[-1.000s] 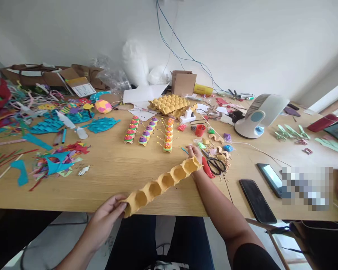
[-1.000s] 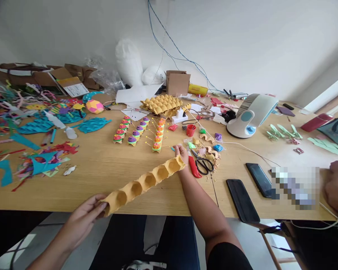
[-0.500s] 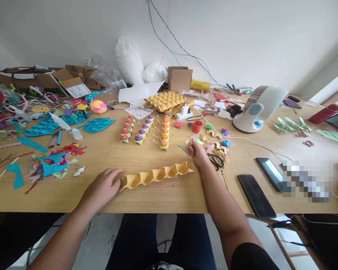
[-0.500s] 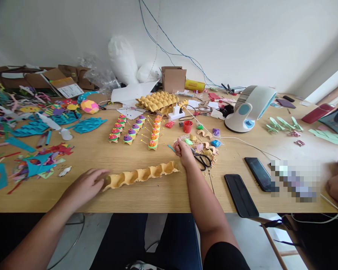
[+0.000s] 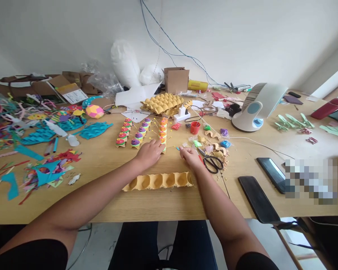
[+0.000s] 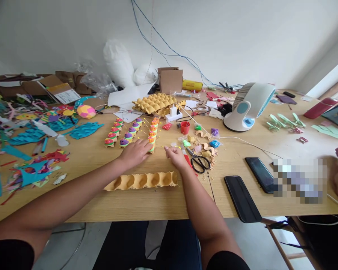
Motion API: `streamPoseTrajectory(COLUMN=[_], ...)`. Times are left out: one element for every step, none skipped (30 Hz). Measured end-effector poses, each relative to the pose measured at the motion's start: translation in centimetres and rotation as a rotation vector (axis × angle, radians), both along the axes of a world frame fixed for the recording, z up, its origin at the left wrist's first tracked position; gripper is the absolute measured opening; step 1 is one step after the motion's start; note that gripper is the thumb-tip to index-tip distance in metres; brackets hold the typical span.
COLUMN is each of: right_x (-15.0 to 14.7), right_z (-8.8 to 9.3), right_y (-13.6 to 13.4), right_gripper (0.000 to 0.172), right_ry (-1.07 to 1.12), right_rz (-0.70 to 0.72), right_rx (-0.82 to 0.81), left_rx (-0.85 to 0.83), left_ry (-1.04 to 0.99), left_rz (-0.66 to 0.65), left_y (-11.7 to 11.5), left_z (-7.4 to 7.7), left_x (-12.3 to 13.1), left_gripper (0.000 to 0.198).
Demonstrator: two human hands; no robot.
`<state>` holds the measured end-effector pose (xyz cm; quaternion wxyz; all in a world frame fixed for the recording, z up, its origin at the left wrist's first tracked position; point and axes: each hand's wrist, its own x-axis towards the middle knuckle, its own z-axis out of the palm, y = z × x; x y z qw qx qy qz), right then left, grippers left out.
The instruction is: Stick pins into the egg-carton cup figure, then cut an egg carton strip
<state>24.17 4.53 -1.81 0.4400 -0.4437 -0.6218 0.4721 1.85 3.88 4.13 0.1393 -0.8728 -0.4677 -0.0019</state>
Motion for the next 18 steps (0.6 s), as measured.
streamPoseTrajectory(right_x=[-0.1, -0.1, -0.2, -0.3, -0.5, -0.6, -0.7, -0.7, -0.8, -0.9, -0.9, -0.9, -0.9, -0.9, -1.0, -1.0, -1.0, -1.0], right_z=[0.0, 0.0, 0.0, 0.0, 0.0, 0.1, 0.1, 0.1, 0.1, 0.1, 0.1, 0.1, 0.1, 0.1, 0.1, 0.1, 0.1, 0.1], right_y=[0.0, 0.0, 0.0, 0.0, -0.1, -0.1, -0.1, -0.1, -0.1, -0.1, -0.1, -0.1, -0.1, -0.1, -0.1, -0.1, -0.1, -0.1], right_gripper=[0.06, 0.059, 0.058, 0.058, 0.058, 0.058, 0.058, 0.058, 0.059, 0.059, 0.059, 0.059, 0.059, 0.059, 0.059, 0.058, 0.058, 0.058], right_ry=[-0.001, -0.003, -0.004, -0.004, -0.005, -0.007, -0.009, -0.013, -0.018, -0.022, -0.027, -0.031, -0.034, -0.038, -0.043, -0.05, -0.059, -0.067], right_rz=[-0.012, -0.017, -0.016, -0.011, 0.0, 0.015, 0.028, 0.039, 0.046, 0.049, 0.051, 0.052, 0.053, 0.053, 0.05, 0.045, 0.039, 0.033], right_rx=[0.001, 0.001, 0.0, -0.002, -0.003, -0.002, 0.0, 0.001, 0.001, -0.001, -0.004, -0.006, -0.005, -0.003, 0.001, 0.004, 0.008, 0.01], left_rx=[-0.013, -0.026, -0.038, -0.049, -0.06, -0.07, -0.081, -0.09, -0.098, -0.104, -0.107, -0.11, -0.112, -0.112, -0.109, -0.104, -0.099, -0.095], left_ry=[0.017, 0.031, 0.041, 0.046, 0.047, 0.046, 0.043, 0.041, 0.04, 0.04, 0.041, 0.042, 0.043, 0.043, 0.044, 0.045, 0.046, 0.043], left_rz=[0.0, 0.005, 0.011, 0.017, 0.021, 0.022, 0.02, 0.017, 0.014, 0.011, 0.008, 0.006, 0.005, 0.003, 0.002, 0.001, -0.001, -0.004], left_y=[0.6, 1.1, 1.5, 1.9, 2.2, 2.5, 2.8, 3.0, 3.2, 3.3, 3.4, 3.5, 3.5, 3.5, 3.5, 3.5, 3.5, 3.5], left_z=[-0.2, -0.4, -0.6, -0.7, -0.8, -0.9, -0.9, -1.0, -1.0, -1.0, -0.9, -0.9, -0.9, -0.8, -0.8, -0.8, -0.8, -0.8], left_x=[0.1, 0.1, 0.1, 0.1, 0.1, 0.1, 0.1, 0.0, 0.0, -0.1, -0.2, -0.3, -0.4, -0.6, -0.7, -0.9, -1.1, -1.3], left_gripper=[0.029, 0.029, 0.03, 0.031, 0.03, 0.03, 0.029, 0.029, 0.029, 0.029, 0.03, 0.03, 0.031, 0.031, 0.03, 0.03, 0.03, 0.03])
